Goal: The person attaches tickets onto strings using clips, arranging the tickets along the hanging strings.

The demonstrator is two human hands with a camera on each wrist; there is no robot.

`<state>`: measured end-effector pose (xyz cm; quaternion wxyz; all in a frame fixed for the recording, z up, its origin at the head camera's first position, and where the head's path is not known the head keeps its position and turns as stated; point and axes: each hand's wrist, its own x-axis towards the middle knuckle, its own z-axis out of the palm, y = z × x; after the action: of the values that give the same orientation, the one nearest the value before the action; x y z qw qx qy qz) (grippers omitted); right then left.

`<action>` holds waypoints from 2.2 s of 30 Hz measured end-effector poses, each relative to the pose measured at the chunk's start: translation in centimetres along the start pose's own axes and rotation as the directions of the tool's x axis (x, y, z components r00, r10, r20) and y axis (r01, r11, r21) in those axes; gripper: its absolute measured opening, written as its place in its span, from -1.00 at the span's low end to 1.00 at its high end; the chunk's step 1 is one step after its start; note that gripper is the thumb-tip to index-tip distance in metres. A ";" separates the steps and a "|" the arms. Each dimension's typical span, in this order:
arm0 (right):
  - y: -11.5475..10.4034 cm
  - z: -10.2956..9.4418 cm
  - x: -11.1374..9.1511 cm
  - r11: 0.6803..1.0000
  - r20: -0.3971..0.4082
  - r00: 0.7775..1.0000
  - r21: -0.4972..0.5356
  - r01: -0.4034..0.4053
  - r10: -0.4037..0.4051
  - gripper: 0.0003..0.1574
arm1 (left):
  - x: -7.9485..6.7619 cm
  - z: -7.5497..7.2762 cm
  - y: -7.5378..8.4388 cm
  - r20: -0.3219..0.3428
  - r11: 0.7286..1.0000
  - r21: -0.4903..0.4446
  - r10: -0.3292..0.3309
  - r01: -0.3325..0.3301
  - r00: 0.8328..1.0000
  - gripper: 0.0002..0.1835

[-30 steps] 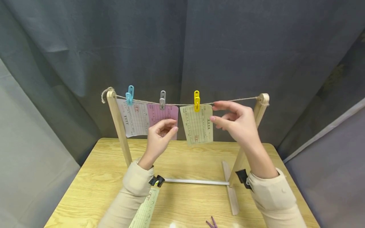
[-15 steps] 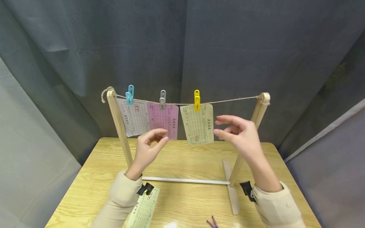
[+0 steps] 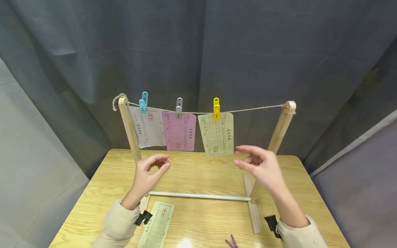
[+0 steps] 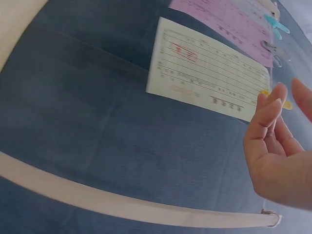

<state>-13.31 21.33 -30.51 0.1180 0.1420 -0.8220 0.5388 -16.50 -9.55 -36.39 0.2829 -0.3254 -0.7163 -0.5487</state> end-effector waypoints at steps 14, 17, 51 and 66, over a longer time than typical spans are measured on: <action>4.5 1.9 -2.7 0.993 0.049 0.997 0.100 -0.066 0.062 -0.60 | -2.2 -2.2 0.3 0.048 0.997 0.065 -0.036 0.033 0.998 -0.77; 5.6 2.2 -3.2 0.991 0.054 0.995 0.098 -0.088 0.083 -0.59 | -2.8 -2.5 0.2 0.063 0.996 0.074 -0.049 0.045 0.997 -0.77; 16.7 5.8 -9.9 0.987 0.177 0.974 0.045 -0.154 0.144 -0.52 | -10.5 -4.4 -5.7 0.276 0.877 0.178 -0.480 0.447 0.832 -0.70; 20.6 8.5 -13.6 0.965 0.131 0.957 -0.083 -0.248 0.257 -0.43 | -16.0 -4.5 -12.3 0.325 0.824 0.282 -0.564 0.492 0.759 -0.51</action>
<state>-8.42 22.76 -56.18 -0.0053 0.0695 -0.8570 0.5106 -15.78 -18.72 -54.95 -0.0060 -0.1862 -0.8669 -0.4624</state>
